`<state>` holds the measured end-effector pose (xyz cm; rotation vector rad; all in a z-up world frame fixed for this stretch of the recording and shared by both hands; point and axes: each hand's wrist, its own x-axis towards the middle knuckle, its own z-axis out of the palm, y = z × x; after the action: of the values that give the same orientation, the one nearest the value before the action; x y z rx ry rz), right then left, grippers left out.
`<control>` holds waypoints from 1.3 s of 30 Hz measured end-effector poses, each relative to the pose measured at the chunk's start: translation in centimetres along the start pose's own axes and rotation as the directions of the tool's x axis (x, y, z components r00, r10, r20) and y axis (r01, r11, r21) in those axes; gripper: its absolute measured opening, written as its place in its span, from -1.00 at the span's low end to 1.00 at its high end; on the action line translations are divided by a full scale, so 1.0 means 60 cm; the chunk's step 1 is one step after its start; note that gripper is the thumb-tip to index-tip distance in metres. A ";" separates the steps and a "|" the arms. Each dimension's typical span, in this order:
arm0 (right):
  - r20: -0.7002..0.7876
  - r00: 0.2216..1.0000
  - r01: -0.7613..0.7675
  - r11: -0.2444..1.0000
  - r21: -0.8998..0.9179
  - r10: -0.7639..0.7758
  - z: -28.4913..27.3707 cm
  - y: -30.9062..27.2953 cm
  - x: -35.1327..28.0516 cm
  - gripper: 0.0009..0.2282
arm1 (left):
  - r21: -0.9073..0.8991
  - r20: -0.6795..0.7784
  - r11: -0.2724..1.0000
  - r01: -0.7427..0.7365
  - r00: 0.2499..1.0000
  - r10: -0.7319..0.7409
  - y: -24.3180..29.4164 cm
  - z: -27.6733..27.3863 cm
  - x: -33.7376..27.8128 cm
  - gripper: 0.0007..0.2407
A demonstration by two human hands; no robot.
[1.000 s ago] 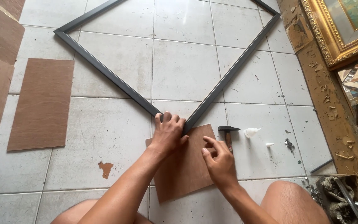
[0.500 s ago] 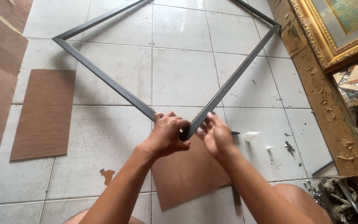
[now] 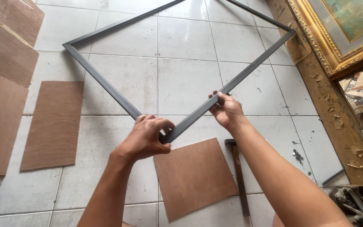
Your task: Assembling a picture frame by applying glue to the corners and hammering them together on the floor.
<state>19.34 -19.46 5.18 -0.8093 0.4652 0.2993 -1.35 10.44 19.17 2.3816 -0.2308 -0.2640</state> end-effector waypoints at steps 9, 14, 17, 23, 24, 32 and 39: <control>0.121 0.993 -0.023 0.997 0.073 0.014 0.174 0.066 -0.019 -0.56 | 0.166 -0.937 0.923 0.347 0.346 0.038 -0.117 0.037 0.030 -0.25; 0.120 0.992 -0.059 0.996 0.074 0.050 0.232 0.106 -0.046 -0.52 | -0.814 -0.518 0.420 -0.402 0.175 -0.837 -0.116 0.104 0.096 -0.19; 0.080 0.991 -0.113 0.990 0.090 0.106 0.226 0.135 -0.057 -0.60 | -0.870 -0.212 -0.114 -0.480 0.572 -0.792 -0.072 0.092 0.098 -0.48; -0.054 0.998 0.028 0.999 0.037 -0.026 0.121 0.066 0.042 -0.83 | -0.895 -0.286 0.026 -0.446 0.526 -0.801 -0.146 0.103 0.114 -0.70; -0.105 0.989 0.107 0.994 -0.014 -0.108 0.090 0.041 0.078 -0.82 | -0.889 -0.317 0.092 -0.449 0.459 -0.830 -0.174 0.106 0.120 -0.66; -0.597 0.755 0.439 0.885 0.152 -0.272 -0.070 -0.241 -0.017 -0.71 | -0.880 -0.312 0.133 -0.456 0.345 -0.885 -0.226 0.021 0.068 -0.60; -0.631 0.720 0.523 0.824 0.218 -0.290 -0.158 -0.236 -0.057 -0.81 | -0.977 -0.210 0.148 -0.150 0.770 -0.603 -0.138 0.068 0.109 -0.50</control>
<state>19.75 -36.11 10.05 -0.5790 0.8617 -0.4805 4.69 12.24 9.79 0.9740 0.5473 0.1876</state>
